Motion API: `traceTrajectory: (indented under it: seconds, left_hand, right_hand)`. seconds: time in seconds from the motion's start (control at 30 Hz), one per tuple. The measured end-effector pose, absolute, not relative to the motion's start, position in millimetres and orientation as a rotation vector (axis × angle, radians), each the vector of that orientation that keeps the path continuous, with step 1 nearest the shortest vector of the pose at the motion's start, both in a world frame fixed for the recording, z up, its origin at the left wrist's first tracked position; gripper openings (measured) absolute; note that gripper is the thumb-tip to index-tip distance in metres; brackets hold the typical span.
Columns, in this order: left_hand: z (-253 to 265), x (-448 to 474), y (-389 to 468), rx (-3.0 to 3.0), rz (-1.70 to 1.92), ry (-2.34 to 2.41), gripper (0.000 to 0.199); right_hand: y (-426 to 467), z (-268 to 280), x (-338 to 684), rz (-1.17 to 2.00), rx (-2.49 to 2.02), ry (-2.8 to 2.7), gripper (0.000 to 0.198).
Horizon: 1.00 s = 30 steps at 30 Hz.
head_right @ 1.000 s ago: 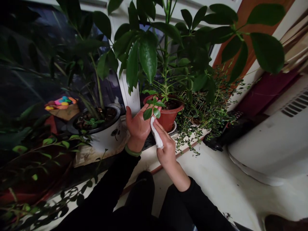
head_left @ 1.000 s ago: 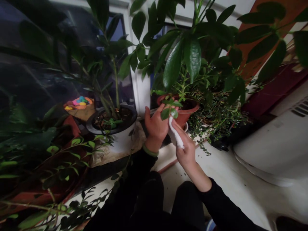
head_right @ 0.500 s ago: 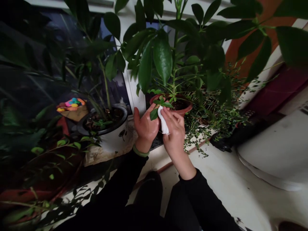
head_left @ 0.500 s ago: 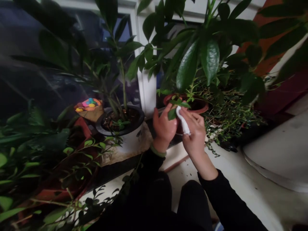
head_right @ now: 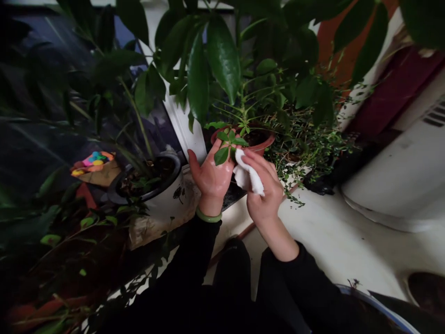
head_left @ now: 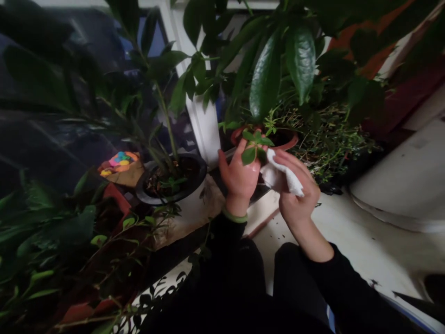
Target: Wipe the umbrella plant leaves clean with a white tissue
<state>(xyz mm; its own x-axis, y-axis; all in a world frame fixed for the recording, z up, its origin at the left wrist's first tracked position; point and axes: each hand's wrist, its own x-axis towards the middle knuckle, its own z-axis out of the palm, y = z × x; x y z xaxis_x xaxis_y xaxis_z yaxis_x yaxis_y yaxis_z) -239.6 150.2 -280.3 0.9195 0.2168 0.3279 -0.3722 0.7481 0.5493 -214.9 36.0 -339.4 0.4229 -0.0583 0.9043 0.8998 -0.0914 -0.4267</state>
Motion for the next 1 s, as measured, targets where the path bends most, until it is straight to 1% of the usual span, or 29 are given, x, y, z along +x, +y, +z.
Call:
traceTrajectory:
  seconds: [0.07,0.17,0.3,0.37,0.43,0.57,0.7,0.77,0.87,1.0]
  left_hand:
    - [-281,-239,150,0.661,0.327,-0.255,0.085]
    - [-284,-237,150,0.661,0.33,-0.204,0.083]
    - [-286,-235,150,0.625,0.321,-0.174,0.081]
    - [-285,-235,150,0.63,0.305,-0.177,0.084]
    - [-284,-235,150,0.657,0.302,-0.157,0.089]
    - [-285,-236,151,0.695,0.304,-0.148,0.096]
    - [-285,-235,151,0.701,0.298,-0.188,0.096]
    - [-283,-235,149,0.688,0.308,-0.196,0.094]
    - [-283,-234,149,0.627,0.302,-0.233,0.088]
    - [-291,-230,152,0.608,0.309,-0.227,0.085]
  right_hand:
    - [38,-321,-207,-0.993,-1.576,-0.866,0.046]
    - [45,-310,-197,-0.978,-1.726,-0.971,0.044]
    - [53,-324,-206,-0.928,-1.768,-0.999,0.055]
    - [53,-333,-215,-0.908,-1.744,-1.003,0.06]
    - [51,-339,-223,-0.879,-1.71,-1.018,0.062]
    - [42,-338,-232,-0.758,-1.616,-1.09,0.055]
    - [30,-319,-232,-0.649,-1.517,-1.071,0.044]
    - [27,-308,-226,-0.713,-1.527,-0.982,0.043]
    - [32,-297,-210,-0.894,-1.599,-0.905,0.048]
    - [52,-308,-198,-0.949,-1.714,-1.004,0.056]
